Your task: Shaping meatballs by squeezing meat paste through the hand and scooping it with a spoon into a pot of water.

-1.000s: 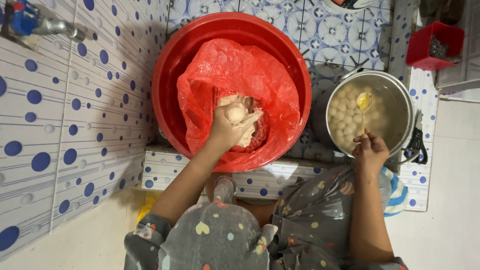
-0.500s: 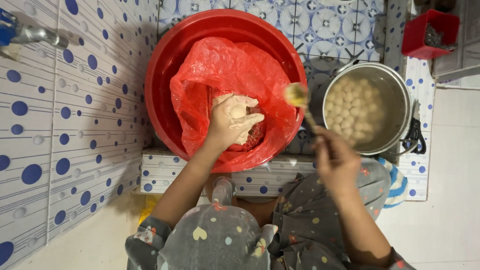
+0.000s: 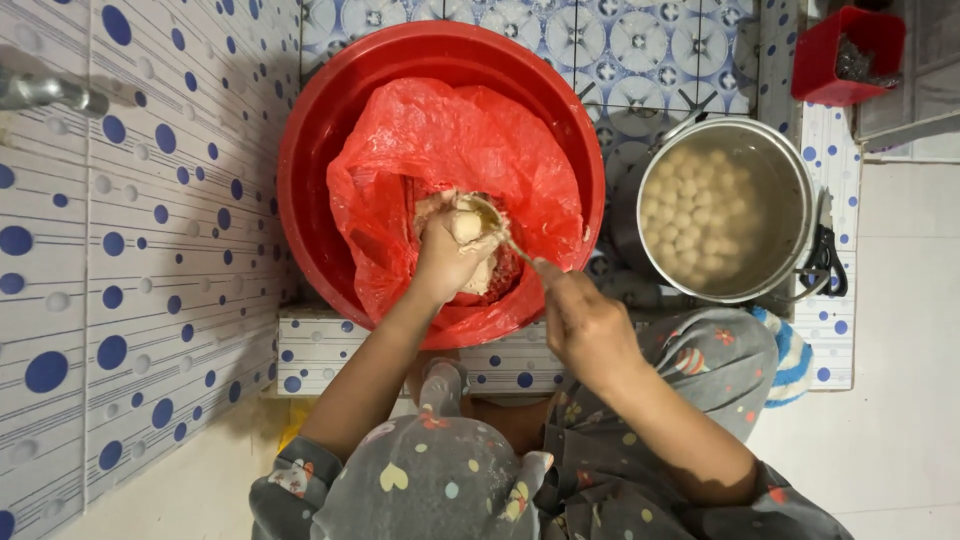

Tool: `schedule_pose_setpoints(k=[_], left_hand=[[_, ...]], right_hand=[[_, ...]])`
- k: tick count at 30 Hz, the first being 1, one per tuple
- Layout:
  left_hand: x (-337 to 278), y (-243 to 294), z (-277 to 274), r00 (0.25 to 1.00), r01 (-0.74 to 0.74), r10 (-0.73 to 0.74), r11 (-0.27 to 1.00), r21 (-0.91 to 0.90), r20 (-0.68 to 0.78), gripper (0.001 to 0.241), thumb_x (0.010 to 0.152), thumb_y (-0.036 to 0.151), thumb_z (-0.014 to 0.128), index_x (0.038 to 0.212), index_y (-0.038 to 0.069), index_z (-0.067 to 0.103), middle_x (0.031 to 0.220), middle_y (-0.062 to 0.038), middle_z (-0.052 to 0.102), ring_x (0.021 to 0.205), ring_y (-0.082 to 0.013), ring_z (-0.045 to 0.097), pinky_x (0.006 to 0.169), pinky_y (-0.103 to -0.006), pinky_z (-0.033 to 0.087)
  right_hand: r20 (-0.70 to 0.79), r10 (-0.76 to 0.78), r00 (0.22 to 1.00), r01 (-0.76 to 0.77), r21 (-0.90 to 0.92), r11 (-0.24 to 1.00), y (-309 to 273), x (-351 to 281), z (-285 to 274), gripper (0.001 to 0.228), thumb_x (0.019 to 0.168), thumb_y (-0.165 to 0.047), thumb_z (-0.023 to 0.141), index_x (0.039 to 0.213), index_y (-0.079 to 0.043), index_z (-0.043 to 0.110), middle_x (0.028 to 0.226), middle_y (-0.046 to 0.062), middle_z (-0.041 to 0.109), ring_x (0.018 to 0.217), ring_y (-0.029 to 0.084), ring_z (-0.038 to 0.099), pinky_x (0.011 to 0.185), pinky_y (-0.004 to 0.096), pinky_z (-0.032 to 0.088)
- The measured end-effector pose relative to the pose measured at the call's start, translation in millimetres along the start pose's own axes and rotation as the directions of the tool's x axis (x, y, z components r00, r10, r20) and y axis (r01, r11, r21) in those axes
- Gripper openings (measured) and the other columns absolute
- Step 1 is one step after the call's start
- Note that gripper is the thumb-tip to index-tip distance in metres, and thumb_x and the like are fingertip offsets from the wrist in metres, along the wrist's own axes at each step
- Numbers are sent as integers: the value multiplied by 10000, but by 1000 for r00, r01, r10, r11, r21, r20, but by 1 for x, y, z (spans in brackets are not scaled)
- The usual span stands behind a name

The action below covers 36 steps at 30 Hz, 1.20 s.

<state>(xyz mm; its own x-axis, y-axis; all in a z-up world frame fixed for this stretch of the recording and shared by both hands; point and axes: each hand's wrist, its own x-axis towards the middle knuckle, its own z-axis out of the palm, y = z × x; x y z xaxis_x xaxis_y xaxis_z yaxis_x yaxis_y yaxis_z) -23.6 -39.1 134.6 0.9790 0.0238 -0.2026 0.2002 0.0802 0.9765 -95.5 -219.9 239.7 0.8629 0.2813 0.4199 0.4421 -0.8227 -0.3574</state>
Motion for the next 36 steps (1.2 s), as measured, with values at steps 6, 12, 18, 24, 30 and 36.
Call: schedule_pose_setpoints(k=[6, 12, 18, 24, 30, 36], left_hand=[[6, -31, 5, 997, 76, -73, 761, 644, -30, 208, 745, 148, 777, 925, 42, 772, 751, -159, 734, 864, -383, 746, 782, -491, 596], [27, -67, -4, 985, -142, -17, 485, 863, 172, 150, 820, 119, 702, 944, 69, 769, 800, -183, 753, 854, -402, 752, 768, -497, 608], [51, -111, -23, 961, -234, -102, 200, 952, 258, 201, 856, 188, 715, 1018, 71, 698, 875, -194, 739, 888, -414, 742, 769, -533, 606], [54, -146, -43, 955, -232, -147, 172, 958, 257, 284, 863, 239, 737, 1093, 92, 658, 950, -236, 703, 1076, -476, 659, 788, -565, 590], [26, -117, -45, 954, -300, -32, -84, 950, 298, 210, 906, 139, 668, 1040, 13, 769, 1043, -264, 734, 1422, -471, 417, 947, -582, 500], [39, -168, -52, 958, -260, 50, -255, 931, 281, 214, 851, 77, 552, 874, -9, 747, 842, -300, 659, 946, -516, 593, 699, -619, 434]], right_hand=[[386, 454, 803, -592, 435, 678, 22, -28, 24, 156, 934, -68, 667, 972, -117, 811, 601, 87, 730, 483, 181, 659, 447, 314, 508], [612, 573, 545, -762, 647, 33, 51, -34, 7, 239, 885, 47, 617, 1093, 118, 712, 573, 203, 613, 287, 79, 421, 254, 219, 318], [244, 759, 604, -749, 500, 434, 112, -50, -36, 126, 920, -59, 661, 870, -53, 777, 610, 102, 620, 482, 103, 442, 442, 233, 311], [33, 742, 670, -741, 88, 665, 264, -103, 9, 138, 1025, -119, 668, 1097, -87, 780, 787, 107, 721, 764, 329, 668, 740, 417, 489], [-215, 717, 664, -669, 257, 697, 286, -78, 22, 194, 1086, -17, 559, 1225, 27, 686, 832, 130, 713, 782, 226, 634, 752, 385, 515], [-1, 945, 327, -576, 793, 200, 311, -98, 26, 231, 1069, -97, 544, 1234, 55, 599, 756, 87, 636, 486, 87, 424, 436, 230, 368]])
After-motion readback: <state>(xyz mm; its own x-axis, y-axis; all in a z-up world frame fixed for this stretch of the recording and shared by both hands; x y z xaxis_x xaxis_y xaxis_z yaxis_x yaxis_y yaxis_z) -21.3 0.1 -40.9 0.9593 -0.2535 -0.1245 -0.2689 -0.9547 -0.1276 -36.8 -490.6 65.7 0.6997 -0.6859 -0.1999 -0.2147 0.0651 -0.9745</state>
